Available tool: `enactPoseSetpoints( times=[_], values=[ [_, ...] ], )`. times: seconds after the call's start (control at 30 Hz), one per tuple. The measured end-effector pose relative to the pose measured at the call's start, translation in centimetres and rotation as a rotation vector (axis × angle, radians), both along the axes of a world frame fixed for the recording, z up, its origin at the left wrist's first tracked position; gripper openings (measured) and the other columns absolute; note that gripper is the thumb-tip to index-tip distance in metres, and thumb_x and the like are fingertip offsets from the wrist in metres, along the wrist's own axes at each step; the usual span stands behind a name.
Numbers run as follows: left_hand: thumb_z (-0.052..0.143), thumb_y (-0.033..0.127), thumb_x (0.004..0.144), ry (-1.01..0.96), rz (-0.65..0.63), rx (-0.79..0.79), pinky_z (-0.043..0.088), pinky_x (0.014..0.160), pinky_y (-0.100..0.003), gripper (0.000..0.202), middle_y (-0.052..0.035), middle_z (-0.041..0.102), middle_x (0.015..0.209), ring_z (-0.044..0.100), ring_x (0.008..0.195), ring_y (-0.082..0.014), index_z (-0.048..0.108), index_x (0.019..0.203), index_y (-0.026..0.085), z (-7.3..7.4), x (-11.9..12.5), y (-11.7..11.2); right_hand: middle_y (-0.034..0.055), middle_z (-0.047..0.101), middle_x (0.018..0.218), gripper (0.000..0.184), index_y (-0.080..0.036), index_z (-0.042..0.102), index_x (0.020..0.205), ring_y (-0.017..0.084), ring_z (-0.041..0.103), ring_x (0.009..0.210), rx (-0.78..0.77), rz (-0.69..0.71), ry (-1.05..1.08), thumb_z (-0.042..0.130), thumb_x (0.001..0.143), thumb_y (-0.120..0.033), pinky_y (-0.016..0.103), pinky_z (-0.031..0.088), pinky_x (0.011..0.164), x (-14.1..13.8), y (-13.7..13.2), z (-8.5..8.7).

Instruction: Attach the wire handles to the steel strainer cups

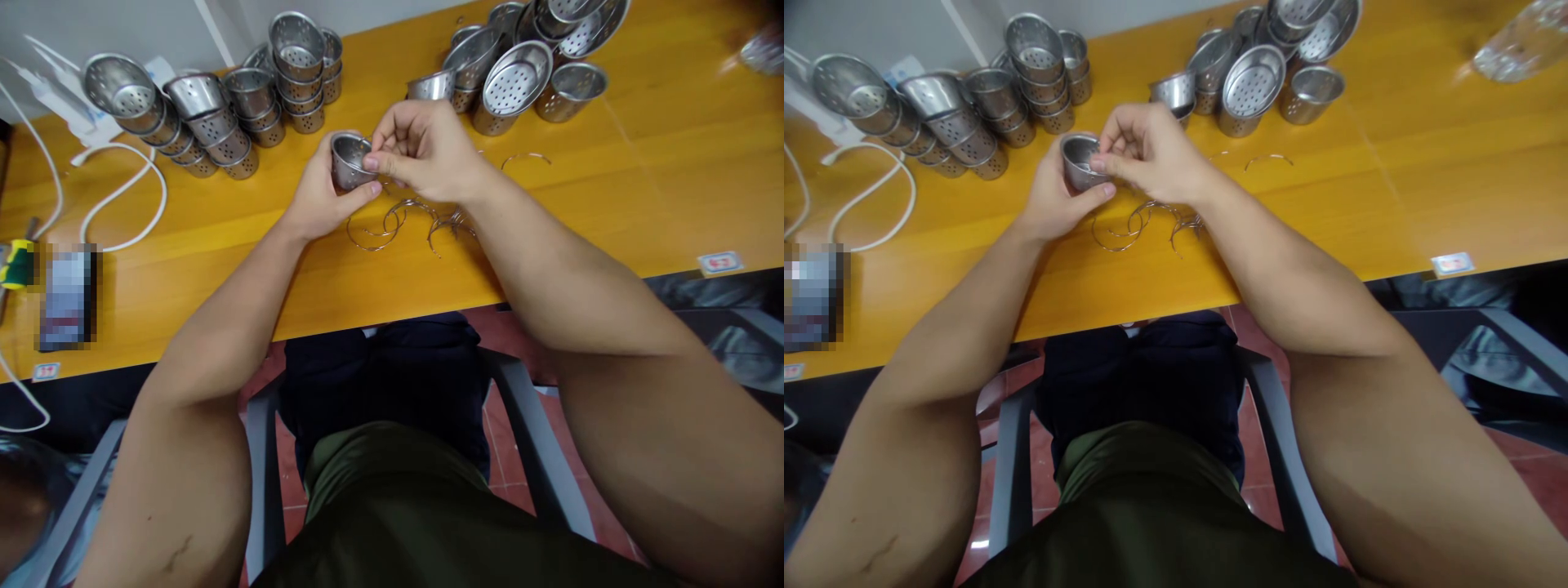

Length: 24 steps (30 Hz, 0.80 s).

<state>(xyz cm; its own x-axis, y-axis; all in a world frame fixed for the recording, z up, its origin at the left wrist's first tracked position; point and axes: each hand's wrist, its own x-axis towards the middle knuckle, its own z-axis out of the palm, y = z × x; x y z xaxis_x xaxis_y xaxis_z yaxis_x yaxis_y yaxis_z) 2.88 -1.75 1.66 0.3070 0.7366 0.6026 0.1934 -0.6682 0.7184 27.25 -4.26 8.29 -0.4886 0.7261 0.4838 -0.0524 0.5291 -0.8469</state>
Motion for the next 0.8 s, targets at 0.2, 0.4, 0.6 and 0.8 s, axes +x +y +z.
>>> enactPoseSetpoints(
  times=[0.2, 0.4, 0.6, 0.8],
  values=[
    [0.106, 0.084, 0.074, -0.018, -0.048, 0.057, 0.069, 0.103, -0.067, 0.086, -0.0075, 0.08, 0.128, 0.079, 0.114, -0.0426, 0.07, 0.139, 0.042, -0.5, -0.1, 0.4, -0.0008, 0.067, 0.081, 0.046, -0.031, 0.079, 0.096, 0.02, 0.055, 0.067, -0.065, -0.045, -0.052, 0.111, 0.094, -0.064, 0.035, 0.059, 0.072, 0.3, -0.3, 0.2],
    [0.103, 0.081, 0.081, -0.009, 0.032, 0.02, 0.065, 0.116, -0.063, 0.082, -0.009, 0.077, 0.136, 0.076, 0.129, -0.0424, 0.064, 0.141, 0.04, 0.2, 0.3, 0.2, 0.0035, 0.073, 0.094, 0.036, -0.031, 0.083, 0.11, 0.022, 0.066, 0.08, 0.056, -0.037, -0.024, 0.101, 0.103, -0.061, 0.033, 0.061, 0.076, 0.5, -0.2, 0.1],
    [0.105, 0.078, 0.079, -0.016, 0.1, -0.032, 0.063, 0.125, -0.067, 0.081, -0.0039, 0.077, 0.141, 0.069, 0.147, -0.0439, 0.063, 0.142, 0.049, 1.5, -0.4, 0.3, 0.0029, 0.073, 0.102, 0.041, -0.033, 0.079, 0.121, 0.022, 0.06, 0.073, 0.212, -0.144, -0.079, 0.093, 0.107, -0.068, 0.034, 0.05, 0.063, 0.5, 0.3, -0.4],
    [0.104, 0.076, 0.083, -0.027, 0.11, -0.063, 0.062, 0.128, -0.065, 0.083, -0.005, 0.076, 0.144, 0.068, 0.15, -0.0431, 0.061, 0.147, 0.047, 2.0, -0.4, -0.3, 0.0039, 0.075, 0.11, 0.037, -0.032, 0.083, 0.117, 0.021, 0.058, 0.072, 0.254, -0.15, -0.14, 0.093, 0.105, -0.065, 0.037, 0.052, 0.067, 0.5, 0.6, -0.8]
  ],
)
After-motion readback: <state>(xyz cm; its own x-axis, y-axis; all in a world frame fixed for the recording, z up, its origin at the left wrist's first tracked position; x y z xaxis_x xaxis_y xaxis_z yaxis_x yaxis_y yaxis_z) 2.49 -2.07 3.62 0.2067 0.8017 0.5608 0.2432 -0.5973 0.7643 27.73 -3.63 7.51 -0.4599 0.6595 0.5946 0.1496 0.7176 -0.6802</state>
